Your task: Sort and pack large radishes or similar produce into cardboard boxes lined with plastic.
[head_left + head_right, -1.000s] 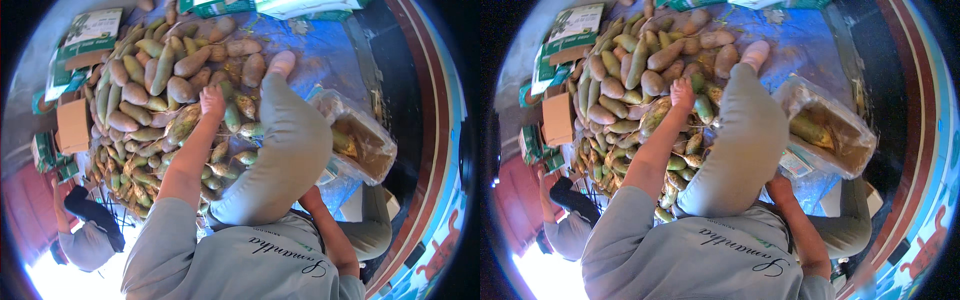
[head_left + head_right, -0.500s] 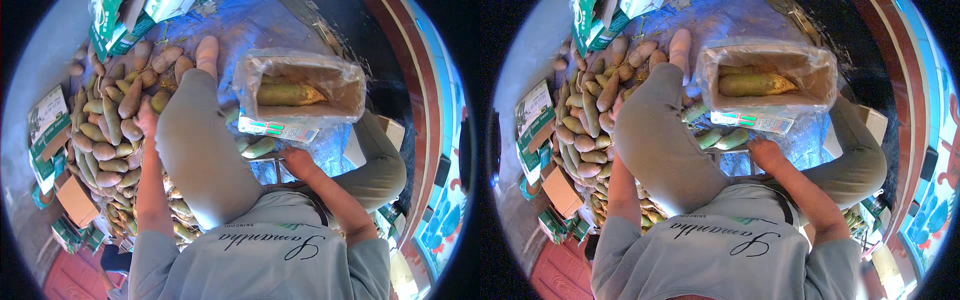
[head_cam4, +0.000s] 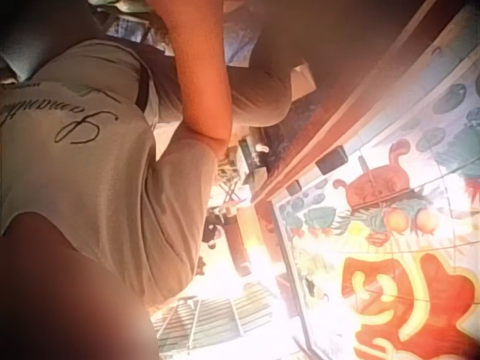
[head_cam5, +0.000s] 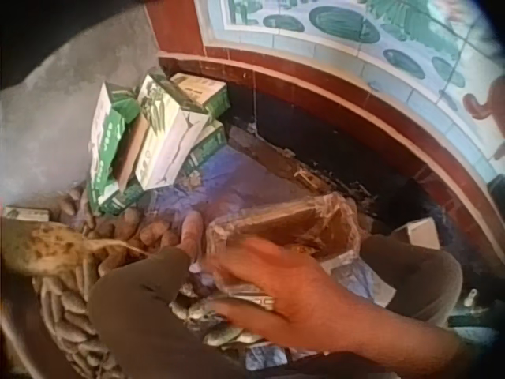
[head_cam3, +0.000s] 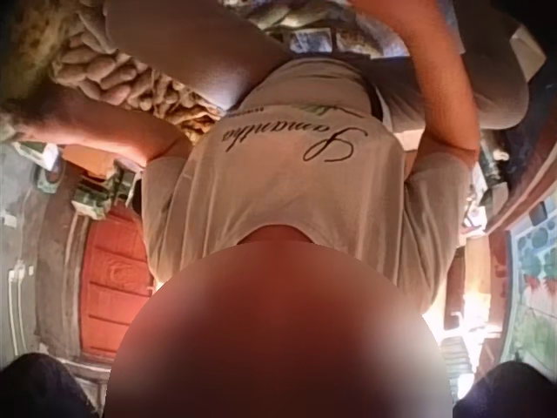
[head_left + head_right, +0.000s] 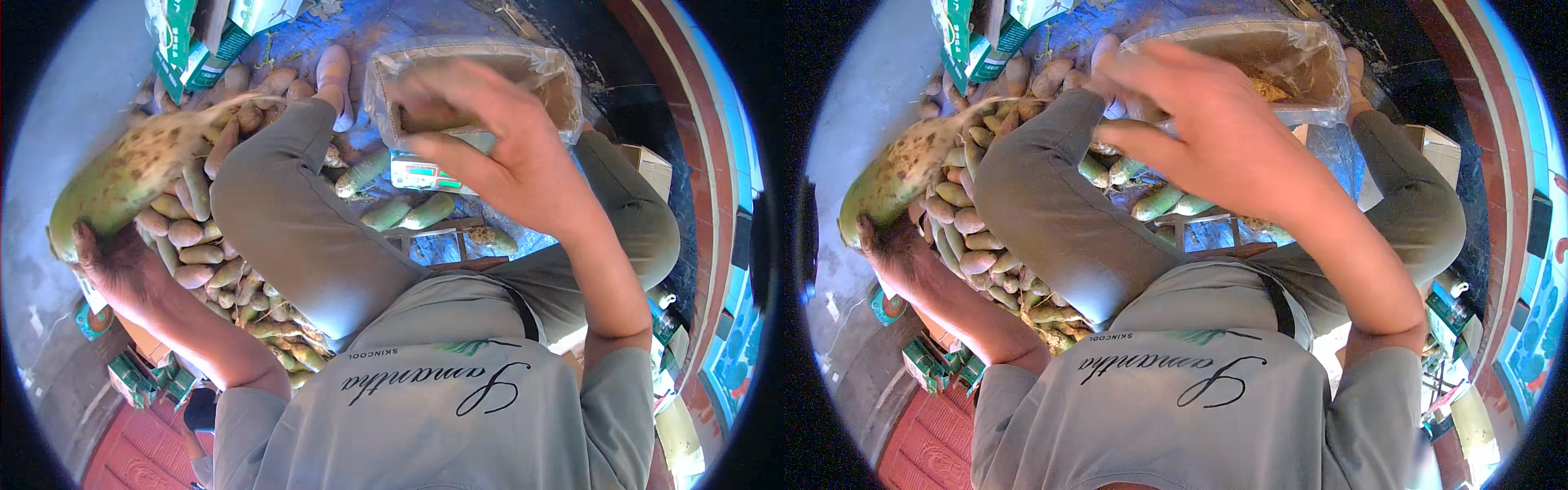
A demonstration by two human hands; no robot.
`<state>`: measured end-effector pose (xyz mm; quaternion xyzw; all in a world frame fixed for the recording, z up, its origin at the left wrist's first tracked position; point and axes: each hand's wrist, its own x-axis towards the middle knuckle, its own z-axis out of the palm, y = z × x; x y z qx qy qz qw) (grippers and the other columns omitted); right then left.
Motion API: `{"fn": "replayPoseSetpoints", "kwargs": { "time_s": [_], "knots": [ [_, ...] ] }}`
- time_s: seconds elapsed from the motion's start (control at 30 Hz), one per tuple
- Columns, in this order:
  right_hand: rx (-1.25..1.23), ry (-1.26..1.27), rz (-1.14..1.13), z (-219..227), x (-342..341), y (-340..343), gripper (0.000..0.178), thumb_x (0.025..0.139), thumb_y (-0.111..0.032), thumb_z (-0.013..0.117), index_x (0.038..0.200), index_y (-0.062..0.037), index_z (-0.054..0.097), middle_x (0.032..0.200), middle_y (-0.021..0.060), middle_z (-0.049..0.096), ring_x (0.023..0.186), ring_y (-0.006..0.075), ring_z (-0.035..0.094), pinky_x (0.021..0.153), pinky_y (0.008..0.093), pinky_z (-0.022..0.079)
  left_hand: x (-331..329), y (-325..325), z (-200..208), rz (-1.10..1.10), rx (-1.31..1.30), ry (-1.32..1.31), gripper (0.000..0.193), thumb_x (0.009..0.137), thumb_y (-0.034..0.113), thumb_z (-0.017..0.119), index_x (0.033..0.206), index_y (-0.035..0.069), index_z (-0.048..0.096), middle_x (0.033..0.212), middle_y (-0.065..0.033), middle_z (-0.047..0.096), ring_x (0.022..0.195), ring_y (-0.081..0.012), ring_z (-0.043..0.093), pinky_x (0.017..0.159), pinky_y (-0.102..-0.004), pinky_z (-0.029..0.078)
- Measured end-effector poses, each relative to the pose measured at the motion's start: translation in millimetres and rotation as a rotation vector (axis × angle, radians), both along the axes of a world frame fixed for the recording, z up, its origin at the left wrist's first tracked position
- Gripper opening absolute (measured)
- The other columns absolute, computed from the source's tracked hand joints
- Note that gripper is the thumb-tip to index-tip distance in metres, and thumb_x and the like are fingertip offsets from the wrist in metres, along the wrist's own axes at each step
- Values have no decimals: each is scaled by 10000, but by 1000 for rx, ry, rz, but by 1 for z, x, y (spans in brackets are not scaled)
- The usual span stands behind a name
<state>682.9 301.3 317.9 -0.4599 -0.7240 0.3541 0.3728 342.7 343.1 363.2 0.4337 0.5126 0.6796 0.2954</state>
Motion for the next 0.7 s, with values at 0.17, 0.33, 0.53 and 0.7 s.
{"fn": "replayPoseSetpoints", "kwargs": {
  "time_s": [0.17, 0.33, 0.53, 0.7],
  "knots": [
    [324, -92, -63, 15, -41, 8, 562, 624, -164, 688, 1128, -99, 447, 933, 120, 515, 826, 318, 537, 717, 384, 446, 100, -22, -15, -205, -206, -214, 501, 767, 296, 590, 1174, 54, 428, 1171, -142, 469, 1088, -266, 453, 936, -439, 349],
    [164, -176, -37, 8, -17, -8, 645, 591, -157, 696, 1164, -100, 405, 965, 170, 516, 846, 350, 535, 698, 396, 453, 134, -20, -31, -410, -249, -117, 401, 883, 368, 405, 1108, 48, 494, 1107, -104, 521, 1061, -218, 475, 905, -373, 379],
    [-171, -110, 34, -5, 14, -21, 675, 562, -131, 715, 1166, -46, 428, 1044, 147, 524, 956, 288, 526, 821, 333, 420, 155, -24, -58, -499, -402, -98, 358, 933, 264, 338, 1005, -22, 541, 911, -81, 579, 842, -140, 531, 784, -271, 417],
    [-452, 156, 85, -19, 32, -22, 668, 577, -136, 722, 1164, -16, 427, 1030, 145, 538, 939, 221, 530, 820, 305, 411, 153, -17, -78, -596, -542, -55, 325, 924, 233, 379, 965, -20, 578, 909, -61, 589, 833, -114, 518, 751, -247, 417]
  ]
}}
